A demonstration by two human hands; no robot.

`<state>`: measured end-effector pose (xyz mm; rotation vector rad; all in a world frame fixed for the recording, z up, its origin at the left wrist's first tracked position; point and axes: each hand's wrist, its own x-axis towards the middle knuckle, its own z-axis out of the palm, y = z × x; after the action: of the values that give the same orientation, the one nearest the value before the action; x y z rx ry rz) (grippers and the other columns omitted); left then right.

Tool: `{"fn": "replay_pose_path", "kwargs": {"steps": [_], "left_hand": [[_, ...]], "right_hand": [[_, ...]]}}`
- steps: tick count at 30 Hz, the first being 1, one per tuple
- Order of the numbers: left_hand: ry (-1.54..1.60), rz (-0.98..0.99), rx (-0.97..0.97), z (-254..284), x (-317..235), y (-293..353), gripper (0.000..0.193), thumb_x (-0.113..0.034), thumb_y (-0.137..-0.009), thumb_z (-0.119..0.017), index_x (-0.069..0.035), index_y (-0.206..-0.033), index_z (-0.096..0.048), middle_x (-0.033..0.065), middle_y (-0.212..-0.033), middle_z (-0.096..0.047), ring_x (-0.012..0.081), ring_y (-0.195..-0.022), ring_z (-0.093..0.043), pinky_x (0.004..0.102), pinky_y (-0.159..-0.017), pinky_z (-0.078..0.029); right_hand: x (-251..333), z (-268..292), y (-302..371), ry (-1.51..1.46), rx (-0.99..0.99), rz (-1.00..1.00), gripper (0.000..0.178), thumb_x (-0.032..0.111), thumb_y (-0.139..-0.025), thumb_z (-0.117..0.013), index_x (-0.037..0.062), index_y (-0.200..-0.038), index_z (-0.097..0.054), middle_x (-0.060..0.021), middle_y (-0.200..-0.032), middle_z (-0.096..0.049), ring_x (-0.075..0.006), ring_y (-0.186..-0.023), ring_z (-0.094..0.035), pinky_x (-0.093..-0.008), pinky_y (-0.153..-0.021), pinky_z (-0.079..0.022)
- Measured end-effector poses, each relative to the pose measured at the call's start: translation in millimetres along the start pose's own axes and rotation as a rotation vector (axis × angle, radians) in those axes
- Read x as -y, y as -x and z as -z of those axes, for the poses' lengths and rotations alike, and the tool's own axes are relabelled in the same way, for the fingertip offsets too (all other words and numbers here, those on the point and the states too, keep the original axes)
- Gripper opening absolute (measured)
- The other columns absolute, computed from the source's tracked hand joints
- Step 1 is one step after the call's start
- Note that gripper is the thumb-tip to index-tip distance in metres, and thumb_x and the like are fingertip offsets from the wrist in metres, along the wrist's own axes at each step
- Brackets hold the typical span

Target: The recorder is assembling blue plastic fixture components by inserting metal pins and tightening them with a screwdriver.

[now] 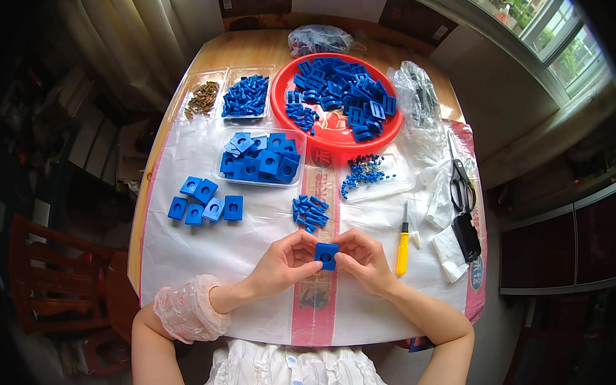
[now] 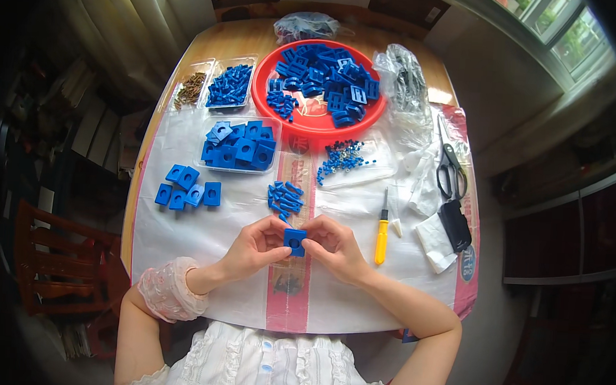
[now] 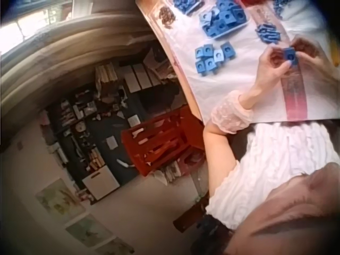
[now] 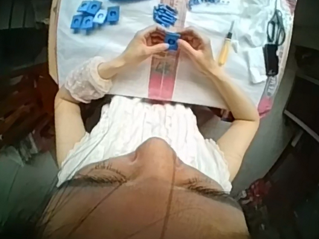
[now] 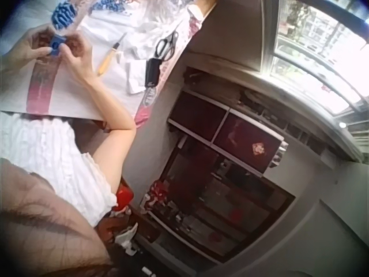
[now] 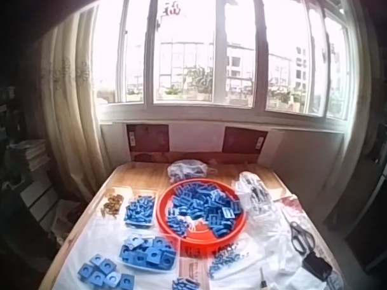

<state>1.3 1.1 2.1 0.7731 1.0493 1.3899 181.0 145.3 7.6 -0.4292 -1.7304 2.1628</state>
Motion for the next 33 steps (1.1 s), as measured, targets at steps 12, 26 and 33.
{"fn": "replay_pose_path", "kwargs": {"steps": [12,26,33], "left_hand": [[-0.124,-0.046,-0.003,-3.1,-0.5,3.3,0.027,-0.001,-0.095,-0.07,0.001,-0.121,-0.061,0.0064,-0.112,-0.069,0.012,-0.101,-0.07,0.0291,-0.093,-0.057],[0.028,0.023,0.005,-3.0,0.3,2.3,0.013,-0.006,-0.103,-0.062,-0.003,-0.115,-0.062,0.0032,-0.112,-0.068,0.0117,-0.104,-0.069,0.032,-0.088,-0.064],[0.035,0.041,-0.023,-4.2,-3.6,3.7,0.011,-0.005,-0.103,-0.061,-0.002,-0.113,-0.063,0.0021,-0.106,-0.07,0.0093,-0.099,-0.069,0.0296,-0.088,-0.062]], "right_hand": [[-3.5,0.3,1.5,0.049,-0.001,-0.011,0.007,0.0,-0.099,-0.065,-0.003,-0.104,-0.063,-0.0021,-0.096,-0.064,-0.006,-0.089,-0.062,-0.0238,-0.077,-0.052],[-3.8,-3.3,1.6,0.081,0.04,0.052,0.007,-0.004,-0.096,-0.064,-0.0044,-0.103,-0.063,-0.002,-0.093,-0.066,-0.0058,-0.09,-0.061,-0.0251,-0.076,-0.052],[1.0,-5.3,0.7,0.065,0.061,0.063,0.007,-0.004,-0.097,-0.063,-0.0039,-0.104,-0.062,-0.0023,-0.095,-0.066,-0.0059,-0.089,-0.06,-0.0252,-0.075,-0.052]]}}
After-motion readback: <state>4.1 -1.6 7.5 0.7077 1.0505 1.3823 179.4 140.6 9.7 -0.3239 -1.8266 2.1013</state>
